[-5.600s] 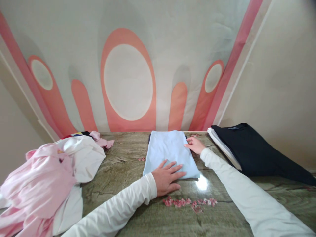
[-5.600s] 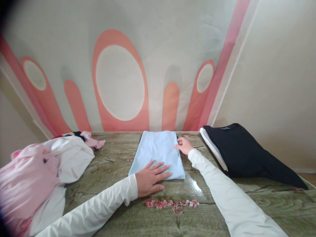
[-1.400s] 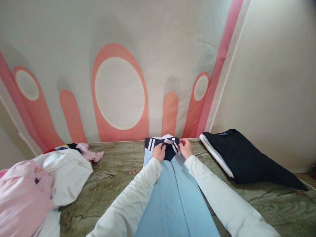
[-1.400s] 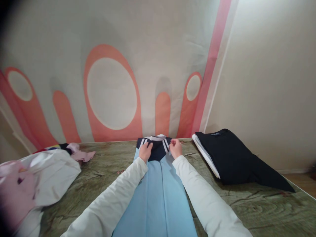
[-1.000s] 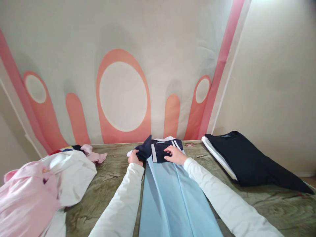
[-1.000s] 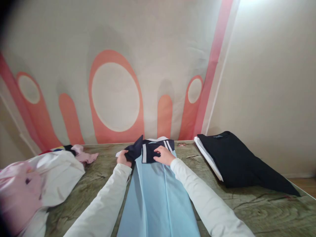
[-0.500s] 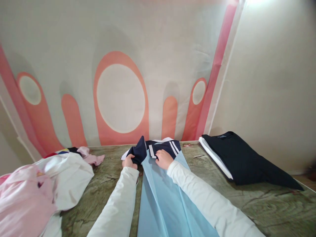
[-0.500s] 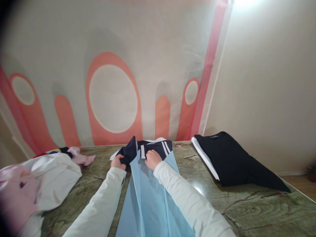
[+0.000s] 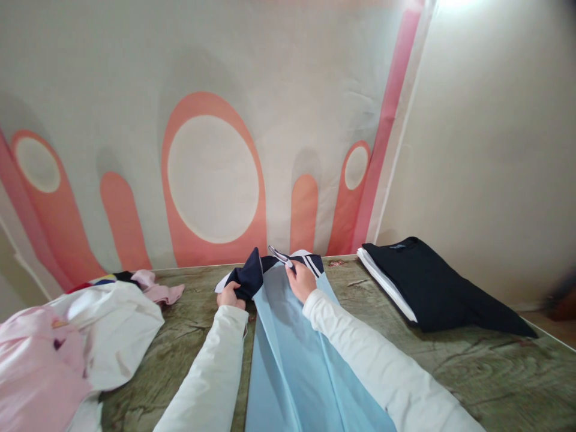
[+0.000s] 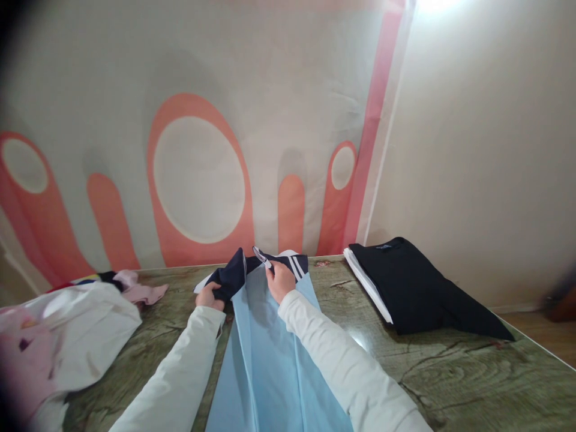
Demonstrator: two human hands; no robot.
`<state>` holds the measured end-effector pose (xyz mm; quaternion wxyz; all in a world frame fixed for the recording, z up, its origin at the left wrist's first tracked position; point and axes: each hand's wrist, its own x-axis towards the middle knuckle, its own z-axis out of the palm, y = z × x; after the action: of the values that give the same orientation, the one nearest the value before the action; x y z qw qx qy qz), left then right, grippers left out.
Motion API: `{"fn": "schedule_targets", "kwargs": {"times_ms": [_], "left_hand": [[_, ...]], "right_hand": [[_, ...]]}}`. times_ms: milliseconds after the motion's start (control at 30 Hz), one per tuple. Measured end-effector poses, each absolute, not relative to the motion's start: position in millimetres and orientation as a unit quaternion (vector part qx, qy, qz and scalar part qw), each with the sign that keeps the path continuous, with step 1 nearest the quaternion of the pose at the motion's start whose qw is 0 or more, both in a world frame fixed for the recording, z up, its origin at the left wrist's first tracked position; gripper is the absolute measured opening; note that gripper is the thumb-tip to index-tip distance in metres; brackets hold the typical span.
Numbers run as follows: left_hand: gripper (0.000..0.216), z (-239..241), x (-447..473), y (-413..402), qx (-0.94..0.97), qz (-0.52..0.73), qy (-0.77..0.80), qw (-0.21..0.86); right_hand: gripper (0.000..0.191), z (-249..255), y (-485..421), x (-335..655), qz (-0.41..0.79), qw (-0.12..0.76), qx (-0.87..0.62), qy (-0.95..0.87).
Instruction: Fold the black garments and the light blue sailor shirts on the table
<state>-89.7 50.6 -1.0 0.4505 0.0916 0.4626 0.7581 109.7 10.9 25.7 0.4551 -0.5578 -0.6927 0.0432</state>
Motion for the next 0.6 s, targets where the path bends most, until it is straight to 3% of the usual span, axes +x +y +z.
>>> {"fn": "schedule_targets", "kwargs": {"times_ms": [233,600], "left_hand": [[0.031,4.3,-88.6,47.3,0.06,0.761,0.461,0.452],[0.031,5.4,-88.6,47.0,0.08,0.772,0.46,0.432]], "right_hand": [[0.031,24.0,2.9,101.3,0.039,0.443,-0.529,-0.723],[0.033,8.6,7.9,97.0,0.064,0.352,-0.494,-0.793]]}}
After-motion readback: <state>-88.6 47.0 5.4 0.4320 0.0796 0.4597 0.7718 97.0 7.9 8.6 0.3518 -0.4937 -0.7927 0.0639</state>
